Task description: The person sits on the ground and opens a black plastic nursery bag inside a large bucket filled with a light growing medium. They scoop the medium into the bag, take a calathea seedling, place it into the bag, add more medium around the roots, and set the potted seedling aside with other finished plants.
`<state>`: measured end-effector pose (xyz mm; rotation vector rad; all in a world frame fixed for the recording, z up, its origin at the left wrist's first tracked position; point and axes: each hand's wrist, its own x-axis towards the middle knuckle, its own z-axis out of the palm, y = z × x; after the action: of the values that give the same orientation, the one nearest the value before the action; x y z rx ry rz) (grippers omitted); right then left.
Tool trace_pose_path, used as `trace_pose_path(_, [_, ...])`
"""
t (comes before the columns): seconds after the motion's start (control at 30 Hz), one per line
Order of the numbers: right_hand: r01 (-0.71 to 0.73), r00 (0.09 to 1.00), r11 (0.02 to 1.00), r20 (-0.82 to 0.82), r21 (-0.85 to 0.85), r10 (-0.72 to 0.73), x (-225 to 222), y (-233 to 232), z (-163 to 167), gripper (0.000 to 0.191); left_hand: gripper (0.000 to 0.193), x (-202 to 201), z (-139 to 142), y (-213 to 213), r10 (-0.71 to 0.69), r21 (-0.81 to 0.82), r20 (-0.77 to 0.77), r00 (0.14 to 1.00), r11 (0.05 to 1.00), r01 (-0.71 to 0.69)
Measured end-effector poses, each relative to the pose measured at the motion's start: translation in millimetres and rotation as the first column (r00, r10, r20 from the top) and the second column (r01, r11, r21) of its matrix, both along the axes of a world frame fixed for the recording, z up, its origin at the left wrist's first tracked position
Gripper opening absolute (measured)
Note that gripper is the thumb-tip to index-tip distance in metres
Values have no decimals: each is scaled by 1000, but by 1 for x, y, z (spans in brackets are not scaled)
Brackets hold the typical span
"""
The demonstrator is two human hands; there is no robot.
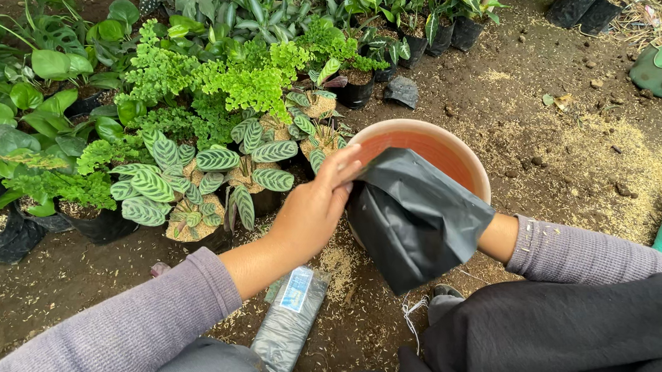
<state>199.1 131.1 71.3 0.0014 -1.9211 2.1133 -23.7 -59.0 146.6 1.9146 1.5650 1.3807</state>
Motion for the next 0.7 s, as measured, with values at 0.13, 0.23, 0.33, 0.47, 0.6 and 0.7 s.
trace_pose_path(0.13, [64,998,990,0,128,-64,-11,-6,4,54,52,-4,7,-2,46,-27,-27,999,999,-46])
trace_pose_path(0.23, [94,995,973,12,211,-99,-18,-11,9,53,54,0,12,-5,91,-337,-195,976,929,-154])
trace_pose_path(0.33, [119,991,948,17,294,-130,-22,-15,15,51,44,1,16,-6,114,-209,-212,970,965,-159])
trace_pose_path(0.47, [124,985,898,55,422,-162,-25,-19,21,49,40,-4,17,-3,108,-52,-69,992,992,-111])
trace_pose_path(0.6, [120,969,853,126,509,-211,-25,-23,22,46,40,-8,6,0,125,-285,-135,983,945,-159])
trace_pose_path(0.7, [91,980,996,177,9,-91,-28,-23,19,45,43,-10,-8,5,88,-380,-170,982,913,-147])
